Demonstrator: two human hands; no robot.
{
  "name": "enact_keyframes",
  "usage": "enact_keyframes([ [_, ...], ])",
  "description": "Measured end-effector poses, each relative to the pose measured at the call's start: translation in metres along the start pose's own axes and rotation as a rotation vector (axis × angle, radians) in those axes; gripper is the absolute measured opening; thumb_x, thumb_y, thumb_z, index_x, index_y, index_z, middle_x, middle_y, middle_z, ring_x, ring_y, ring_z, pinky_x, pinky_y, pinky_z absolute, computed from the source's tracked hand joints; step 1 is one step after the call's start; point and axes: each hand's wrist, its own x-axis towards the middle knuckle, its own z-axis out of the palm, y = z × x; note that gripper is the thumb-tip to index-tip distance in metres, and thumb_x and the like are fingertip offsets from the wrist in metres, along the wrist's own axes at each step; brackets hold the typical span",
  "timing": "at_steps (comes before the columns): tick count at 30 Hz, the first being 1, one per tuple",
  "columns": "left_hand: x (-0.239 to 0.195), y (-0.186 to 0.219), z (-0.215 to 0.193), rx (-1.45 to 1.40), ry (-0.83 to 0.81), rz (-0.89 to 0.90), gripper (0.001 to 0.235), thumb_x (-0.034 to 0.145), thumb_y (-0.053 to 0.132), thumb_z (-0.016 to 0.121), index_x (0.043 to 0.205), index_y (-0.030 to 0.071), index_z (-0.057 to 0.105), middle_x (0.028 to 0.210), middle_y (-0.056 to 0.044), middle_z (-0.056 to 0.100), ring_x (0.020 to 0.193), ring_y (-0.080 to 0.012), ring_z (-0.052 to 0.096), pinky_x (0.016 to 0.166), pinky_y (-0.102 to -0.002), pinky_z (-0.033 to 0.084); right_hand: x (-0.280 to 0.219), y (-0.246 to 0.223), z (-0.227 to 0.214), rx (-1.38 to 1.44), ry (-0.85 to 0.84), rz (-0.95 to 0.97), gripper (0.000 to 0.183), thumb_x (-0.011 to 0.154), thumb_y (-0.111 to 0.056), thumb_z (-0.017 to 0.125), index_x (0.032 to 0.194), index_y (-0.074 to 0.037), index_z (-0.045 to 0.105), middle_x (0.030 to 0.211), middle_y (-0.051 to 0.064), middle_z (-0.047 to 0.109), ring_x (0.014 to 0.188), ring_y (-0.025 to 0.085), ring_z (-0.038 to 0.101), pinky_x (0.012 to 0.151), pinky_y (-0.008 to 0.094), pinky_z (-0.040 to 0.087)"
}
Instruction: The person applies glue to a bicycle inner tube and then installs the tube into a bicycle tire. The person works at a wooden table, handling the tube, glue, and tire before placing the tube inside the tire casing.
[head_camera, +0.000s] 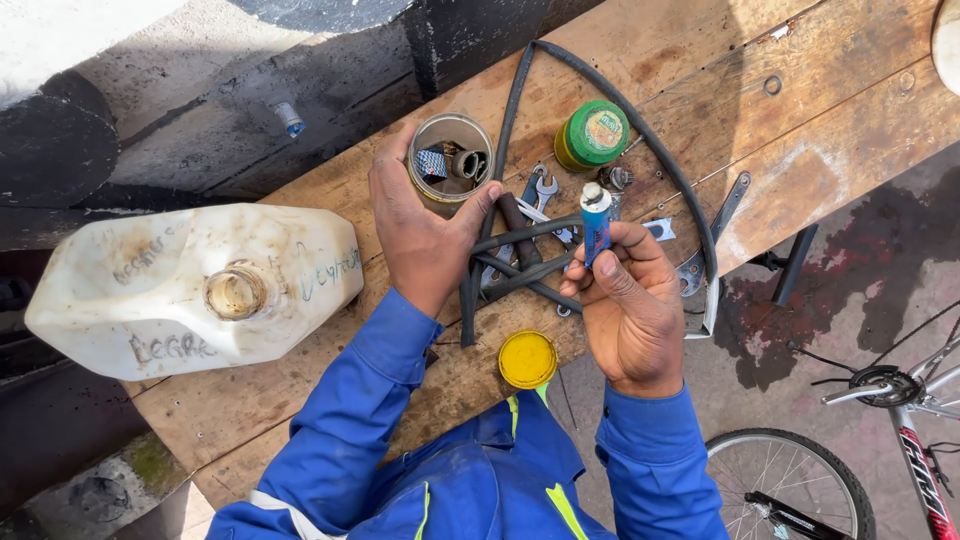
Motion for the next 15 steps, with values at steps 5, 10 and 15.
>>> enact_keyframes([
  [5, -0.009, -0.002, 0.000, 0.058, 0.009, -0.029, 0.089, 0.079, 0.028, 0.091, 0.143, -0.001, 0.035, 0.135, -0.024, 0.041, 0.132, -0.0471, 0.039, 0.114, -0.062, 0.028, 0.003, 0.003, 0.002, -0.002, -0.026, -0.003, 0.018, 0.089, -0.001, 0.063, 0.106, 0.002, 0.058, 0.092, 0.023, 0.066, 0.080, 0.026, 0.068, 0.068, 0.035, 0.060],
  [10, -0.007, 0.050, -0.005, 0.249, 0.018, 0.234, 0.069, 0.091, 0.048, 0.070, 0.136, 0.001, 0.046, 0.140, -0.016, 0.050, 0.136, -0.0360, 0.047, 0.122, -0.054, 0.034, 0.001, -0.001, 0.003, -0.043, -0.025, 0.051, 0.016, 0.089, -0.006, 0.068, 0.102, -0.005, 0.059, 0.096, 0.012, 0.067, 0.080, 0.022, 0.065, 0.066, 0.032, 0.055],
  [15, -0.007, 0.091, -0.001, -0.301, -0.382, 0.239, 0.051, 0.097, 0.045, 0.055, 0.128, 0.004, 0.056, 0.122, -0.015, 0.062, 0.117, -0.0299, 0.062, 0.105, -0.041, 0.051, -0.004, 0.001, -0.005, -0.076, -0.037, 0.024, 0.023, 0.088, -0.009, 0.072, 0.106, -0.005, 0.058, 0.098, 0.010, 0.064, 0.096, 0.022, 0.064, 0.086, 0.032, 0.052],
])
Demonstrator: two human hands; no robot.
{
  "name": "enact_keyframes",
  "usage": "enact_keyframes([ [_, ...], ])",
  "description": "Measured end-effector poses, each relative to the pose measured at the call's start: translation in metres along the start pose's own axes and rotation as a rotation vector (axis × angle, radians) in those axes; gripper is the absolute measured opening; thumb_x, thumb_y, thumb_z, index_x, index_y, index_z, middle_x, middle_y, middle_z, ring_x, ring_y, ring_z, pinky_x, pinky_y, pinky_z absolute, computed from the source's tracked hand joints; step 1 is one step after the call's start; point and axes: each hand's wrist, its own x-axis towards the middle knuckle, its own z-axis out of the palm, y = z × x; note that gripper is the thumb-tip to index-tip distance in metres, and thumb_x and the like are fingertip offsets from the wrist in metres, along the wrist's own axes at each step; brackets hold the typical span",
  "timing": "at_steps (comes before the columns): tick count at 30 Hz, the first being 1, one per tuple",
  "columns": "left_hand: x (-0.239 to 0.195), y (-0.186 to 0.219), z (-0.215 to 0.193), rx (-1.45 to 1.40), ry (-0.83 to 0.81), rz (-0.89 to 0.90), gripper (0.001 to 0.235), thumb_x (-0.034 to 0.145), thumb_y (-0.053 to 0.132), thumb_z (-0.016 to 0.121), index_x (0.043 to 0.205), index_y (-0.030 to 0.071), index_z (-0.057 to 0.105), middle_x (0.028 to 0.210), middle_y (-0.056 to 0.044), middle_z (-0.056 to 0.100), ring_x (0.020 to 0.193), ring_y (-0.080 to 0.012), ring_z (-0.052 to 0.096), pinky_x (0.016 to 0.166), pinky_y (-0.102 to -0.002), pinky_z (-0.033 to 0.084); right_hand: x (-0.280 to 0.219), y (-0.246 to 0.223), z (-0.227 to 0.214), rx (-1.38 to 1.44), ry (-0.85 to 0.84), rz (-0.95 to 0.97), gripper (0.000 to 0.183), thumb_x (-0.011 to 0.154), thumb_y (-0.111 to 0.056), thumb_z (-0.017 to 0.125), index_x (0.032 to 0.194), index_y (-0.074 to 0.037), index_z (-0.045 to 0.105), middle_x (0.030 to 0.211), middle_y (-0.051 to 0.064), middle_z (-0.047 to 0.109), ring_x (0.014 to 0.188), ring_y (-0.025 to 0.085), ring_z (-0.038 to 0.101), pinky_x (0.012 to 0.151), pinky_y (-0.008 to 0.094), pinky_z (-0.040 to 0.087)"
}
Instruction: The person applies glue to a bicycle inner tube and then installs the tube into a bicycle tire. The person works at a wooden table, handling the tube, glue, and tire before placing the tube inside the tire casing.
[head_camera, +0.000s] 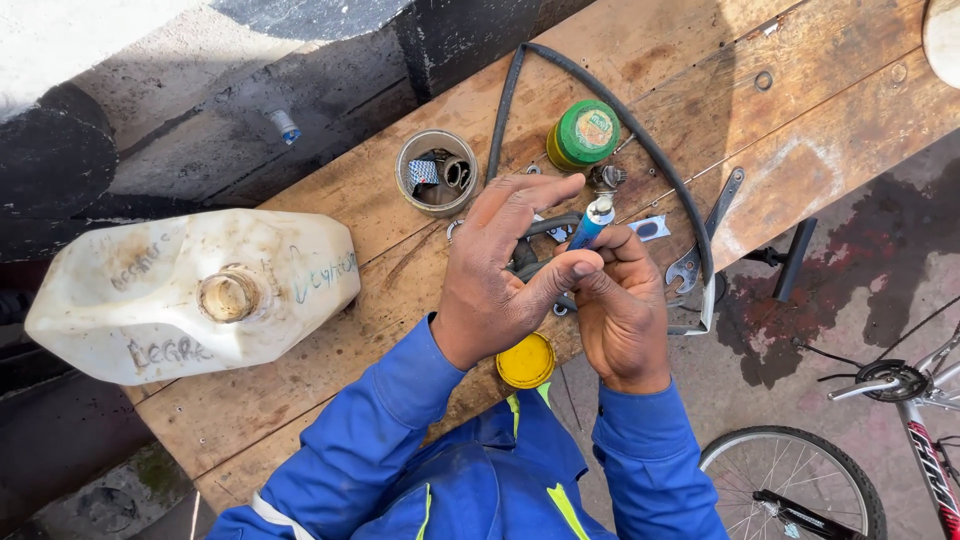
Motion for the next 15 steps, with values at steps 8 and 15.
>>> enact_keyframes([
  [8, 0.003, 0.016, 0.000, -0.116, 0.005, -0.019, 0.017, 0.099, 0.019, 0.058, 0.104, 0.006, 0.067, 0.099, -0.010, 0.068, 0.092, -0.0235, 0.066, 0.085, -0.034, 0.053, -0.019, -0.006, -0.018, -0.154, 0.047, 0.003, 0.019, 0.088, -0.008, 0.067, 0.105, -0.005, 0.058, 0.090, 0.010, 0.065, 0.081, 0.020, 0.066, 0.063, 0.030, 0.055],
  [15, -0.007, 0.014, 0.001, -0.091, -0.005, -0.092, 0.011, 0.093, 0.016, 0.068, 0.097, 0.005, 0.068, 0.088, -0.007, 0.066, 0.072, -0.0146, 0.060, 0.066, -0.025, 0.051, -0.024, -0.014, -0.020, -0.338, 0.051, -0.047, 0.022, 0.086, -0.015, 0.067, 0.104, -0.005, 0.058, 0.087, 0.009, 0.064, 0.080, 0.018, 0.065, 0.064, 0.028, 0.056],
])
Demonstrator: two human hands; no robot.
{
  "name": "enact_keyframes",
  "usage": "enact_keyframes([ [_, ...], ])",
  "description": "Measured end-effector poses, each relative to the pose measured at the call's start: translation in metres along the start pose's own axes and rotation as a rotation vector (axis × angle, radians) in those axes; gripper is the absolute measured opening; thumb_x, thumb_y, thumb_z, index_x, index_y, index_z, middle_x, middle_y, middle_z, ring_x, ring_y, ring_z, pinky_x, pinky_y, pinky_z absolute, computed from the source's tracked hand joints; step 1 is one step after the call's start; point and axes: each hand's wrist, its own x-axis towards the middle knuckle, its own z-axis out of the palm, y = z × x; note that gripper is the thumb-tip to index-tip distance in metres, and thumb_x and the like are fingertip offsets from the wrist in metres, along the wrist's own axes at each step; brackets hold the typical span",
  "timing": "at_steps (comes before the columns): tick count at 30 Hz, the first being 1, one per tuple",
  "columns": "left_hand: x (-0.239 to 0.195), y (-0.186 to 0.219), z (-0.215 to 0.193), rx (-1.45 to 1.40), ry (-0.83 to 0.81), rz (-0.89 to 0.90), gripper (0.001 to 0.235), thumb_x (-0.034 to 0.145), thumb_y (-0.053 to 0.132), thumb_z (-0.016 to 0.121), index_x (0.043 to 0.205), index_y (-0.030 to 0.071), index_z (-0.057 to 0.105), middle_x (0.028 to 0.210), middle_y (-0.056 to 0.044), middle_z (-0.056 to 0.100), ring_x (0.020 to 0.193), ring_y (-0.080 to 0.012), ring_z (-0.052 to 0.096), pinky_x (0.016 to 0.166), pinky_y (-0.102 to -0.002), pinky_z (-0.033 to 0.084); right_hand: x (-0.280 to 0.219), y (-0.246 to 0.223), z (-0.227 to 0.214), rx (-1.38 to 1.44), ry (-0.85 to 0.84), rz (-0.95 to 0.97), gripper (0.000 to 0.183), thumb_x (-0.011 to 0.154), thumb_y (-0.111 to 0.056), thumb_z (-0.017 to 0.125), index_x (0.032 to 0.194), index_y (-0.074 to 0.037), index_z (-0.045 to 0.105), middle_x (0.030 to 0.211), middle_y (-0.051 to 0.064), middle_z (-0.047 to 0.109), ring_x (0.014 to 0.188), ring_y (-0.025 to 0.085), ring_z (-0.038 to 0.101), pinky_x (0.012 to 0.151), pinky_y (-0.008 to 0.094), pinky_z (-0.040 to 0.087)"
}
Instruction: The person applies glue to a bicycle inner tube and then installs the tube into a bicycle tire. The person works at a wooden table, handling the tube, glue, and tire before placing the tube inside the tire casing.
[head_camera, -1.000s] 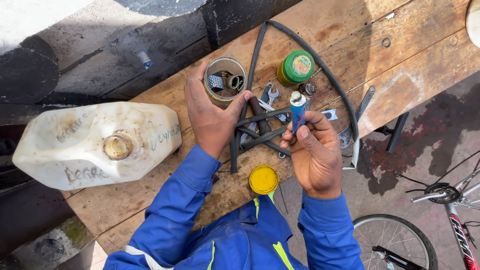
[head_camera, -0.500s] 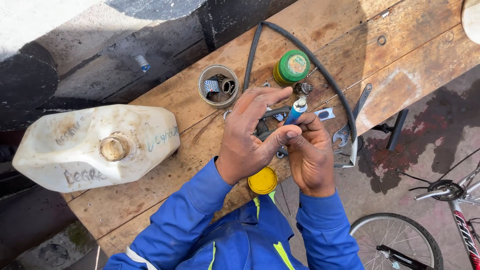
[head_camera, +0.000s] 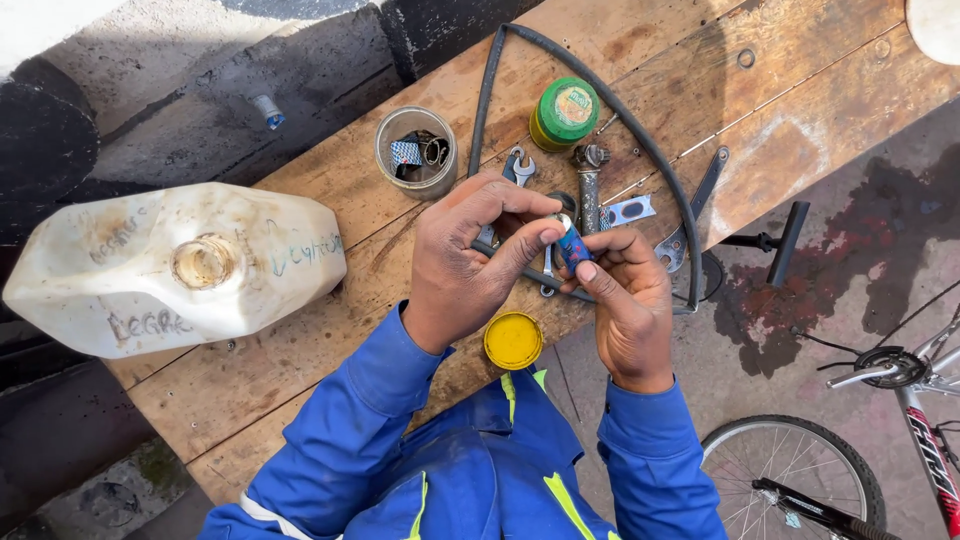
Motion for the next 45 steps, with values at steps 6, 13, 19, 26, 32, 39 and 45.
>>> enact_keyframes([
  [6, -0.006, -0.003, -0.002, 0.030, -0.073, 0.021, 0.018, 0.094, 0.024, 0.064, 0.095, 0.006, 0.068, 0.087, -0.007, 0.064, 0.078, -0.0183, 0.061, 0.070, -0.029, 0.049, -0.008, -0.007, 0.009, -0.170, -0.219, -0.004, 0.030, 0.090, -0.016, 0.068, 0.115, -0.003, 0.059, 0.092, 0.012, 0.066, 0.082, 0.018, 0.067, 0.072, 0.025, 0.056],
  [13, -0.019, -0.010, -0.010, -0.143, 0.019, -0.103, 0.011, 0.093, 0.015, 0.069, 0.097, 0.005, 0.072, 0.079, -0.010, 0.063, 0.069, -0.0143, 0.062, 0.067, -0.031, 0.053, -0.005, 0.006, 0.013, -0.166, -0.155, -0.096, 0.027, 0.091, -0.011, 0.067, 0.111, 0.006, 0.060, 0.082, 0.018, 0.066, 0.076, 0.018, 0.067, 0.068, 0.029, 0.059],
  [19, -0.028, -0.014, -0.014, -0.210, -0.024, -0.186, 0.018, 0.095, 0.017, 0.068, 0.108, 0.005, 0.070, 0.083, -0.008, 0.063, 0.076, -0.0116, 0.061, 0.071, -0.028, 0.052, -0.008, 0.006, 0.016, -0.140, -0.230, -0.083, 0.027, 0.092, -0.011, 0.066, 0.111, 0.006, 0.059, 0.081, 0.016, 0.066, 0.076, 0.015, 0.064, 0.072, 0.029, 0.058],
  [26, -0.047, -0.030, -0.008, -0.490, 0.033, -0.332, 0.022, 0.098, 0.021, 0.062, 0.105, 0.001, 0.069, 0.083, -0.006, 0.059, 0.078, -0.0100, 0.062, 0.075, -0.028, 0.057, -0.012, 0.014, 0.011, -0.090, -0.310, -0.103, 0.025, 0.090, -0.011, 0.066, 0.107, 0.006, 0.058, 0.074, 0.016, 0.063, 0.069, 0.016, 0.063, 0.068, 0.029, 0.056],
  [32, -0.058, -0.036, -0.015, -0.636, 0.150, -0.486, 0.030, 0.098, 0.024, 0.061, 0.111, -0.002, 0.067, 0.083, -0.007, 0.059, 0.075, -0.0096, 0.064, 0.071, -0.028, 0.063, -0.009, 0.020, 0.011, 0.020, -0.381, -0.188, 0.020, 0.090, -0.004, 0.064, 0.104, 0.007, 0.056, 0.076, 0.019, 0.061, 0.074, 0.021, 0.062, 0.074, 0.033, 0.054],
  [39, -0.092, -0.085, -0.035, -0.260, 0.324, -0.564, 0.027, 0.099, 0.014, 0.059, 0.118, -0.004, 0.063, 0.092, -0.014, 0.064, 0.084, -0.0135, 0.063, 0.076, -0.029, 0.060, -0.001, 0.024, 0.000, 0.119, -0.364, -0.248, 0.016, 0.091, -0.005, 0.061, 0.101, 0.005, 0.053, 0.075, 0.018, 0.055, 0.071, 0.025, 0.059, 0.072, 0.036, 0.052],
  [45, -0.120, -0.122, -0.046, 0.056, 0.320, -0.611, 0.021, 0.097, 0.000, 0.056, 0.116, 0.000, 0.065, 0.094, -0.014, 0.063, 0.082, -0.0168, 0.063, 0.072, -0.033, 0.059, 0.008, 0.023, -0.015, 0.066, -0.231, -0.233, 0.017, 0.089, -0.004, 0.062, 0.102, 0.004, 0.053, 0.075, 0.017, 0.053, 0.071, 0.024, 0.059, 0.071, 0.035, 0.052],
])
